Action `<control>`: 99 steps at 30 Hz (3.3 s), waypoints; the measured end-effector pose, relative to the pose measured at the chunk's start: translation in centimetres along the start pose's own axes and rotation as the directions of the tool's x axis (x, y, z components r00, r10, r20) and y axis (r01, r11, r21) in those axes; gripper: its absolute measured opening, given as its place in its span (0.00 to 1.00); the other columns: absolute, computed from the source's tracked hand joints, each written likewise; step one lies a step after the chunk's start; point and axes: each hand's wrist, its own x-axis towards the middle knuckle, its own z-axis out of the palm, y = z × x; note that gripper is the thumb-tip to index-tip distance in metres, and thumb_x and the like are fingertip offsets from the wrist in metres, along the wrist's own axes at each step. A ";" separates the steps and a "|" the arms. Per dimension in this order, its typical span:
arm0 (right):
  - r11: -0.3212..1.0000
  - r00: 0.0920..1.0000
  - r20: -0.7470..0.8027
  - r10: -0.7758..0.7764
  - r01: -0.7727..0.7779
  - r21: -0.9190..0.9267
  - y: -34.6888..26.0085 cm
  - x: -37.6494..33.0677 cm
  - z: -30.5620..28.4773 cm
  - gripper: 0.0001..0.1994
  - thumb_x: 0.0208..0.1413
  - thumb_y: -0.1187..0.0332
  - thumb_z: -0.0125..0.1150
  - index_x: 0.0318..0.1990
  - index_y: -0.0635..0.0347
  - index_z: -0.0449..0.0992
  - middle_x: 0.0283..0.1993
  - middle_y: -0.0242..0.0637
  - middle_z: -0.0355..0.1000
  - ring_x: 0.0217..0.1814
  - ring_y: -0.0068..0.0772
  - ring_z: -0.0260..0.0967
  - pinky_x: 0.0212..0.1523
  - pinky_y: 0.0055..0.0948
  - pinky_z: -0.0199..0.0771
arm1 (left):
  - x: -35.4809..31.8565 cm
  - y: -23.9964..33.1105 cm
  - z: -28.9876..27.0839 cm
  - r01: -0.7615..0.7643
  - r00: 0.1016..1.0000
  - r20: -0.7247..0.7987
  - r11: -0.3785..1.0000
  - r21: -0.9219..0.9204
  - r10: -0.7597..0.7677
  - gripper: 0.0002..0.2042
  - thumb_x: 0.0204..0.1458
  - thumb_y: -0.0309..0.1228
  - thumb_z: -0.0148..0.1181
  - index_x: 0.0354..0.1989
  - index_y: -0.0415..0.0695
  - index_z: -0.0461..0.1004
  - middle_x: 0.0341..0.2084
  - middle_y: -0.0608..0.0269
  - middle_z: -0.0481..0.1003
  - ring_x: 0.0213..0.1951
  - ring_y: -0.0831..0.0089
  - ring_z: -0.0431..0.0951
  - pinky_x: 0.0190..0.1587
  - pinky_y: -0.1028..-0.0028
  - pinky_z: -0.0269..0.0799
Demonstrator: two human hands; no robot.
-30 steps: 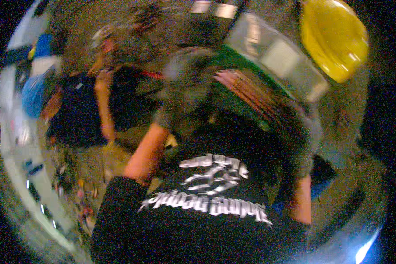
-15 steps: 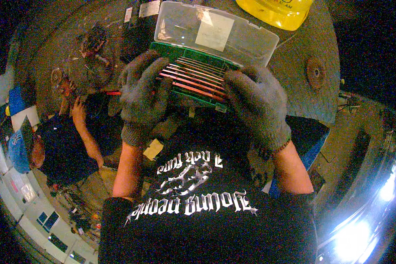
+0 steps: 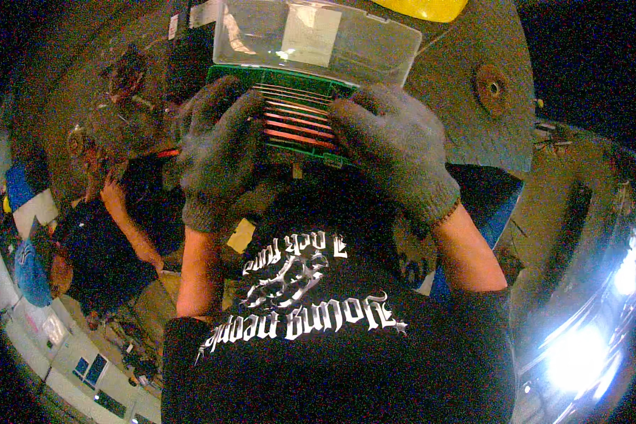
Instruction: The person uses a handheld drill to create holes in a long metal beam, applying liquid from a bottle to the drilling site. They also open a tool case to select a hex key before returning to the drilling task.
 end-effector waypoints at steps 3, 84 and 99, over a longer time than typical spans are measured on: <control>1.000 1.000 0.005 0.017 -0.017 -0.024 0.5 -0.3 0.5 0.15 0.52 0.63 0.68 0.48 0.45 0.82 0.41 0.40 0.78 0.42 0.52 0.79 0.38 0.46 0.79 | -0.1 0.6 0.0 -0.010 0.999 0.034 0.999 0.049 0.008 0.17 0.55 0.41 0.70 0.52 0.54 0.83 0.54 0.58 0.77 0.59 0.52 0.74 0.65 0.53 0.64; 0.944 0.951 -0.114 0.287 -0.261 0.200 0.2 -2.2 0.5 0.13 0.57 0.69 0.68 0.50 0.51 0.83 0.42 0.44 0.79 0.41 0.51 0.79 0.44 0.44 0.79 | -1.8 3.9 0.2 -0.061 0.993 0.100 0.998 -0.020 0.062 0.21 0.56 0.47 0.69 0.56 0.57 0.82 0.61 0.59 0.74 0.66 0.54 0.69 0.70 0.49 0.56; 0.840 0.919 -0.148 0.366 -0.258 0.477 1.0 0.5 -3.5 0.18 0.67 0.64 0.63 0.59 0.65 0.79 0.52 0.40 0.81 0.52 0.27 0.77 0.53 0.30 0.77 | -5.4 2.4 0.5 0.191 0.939 -0.233 0.949 -0.252 -0.251 0.31 0.62 0.51 0.64 0.68 0.43 0.71 0.65 0.41 0.69 0.66 0.44 0.68 0.71 0.50 0.60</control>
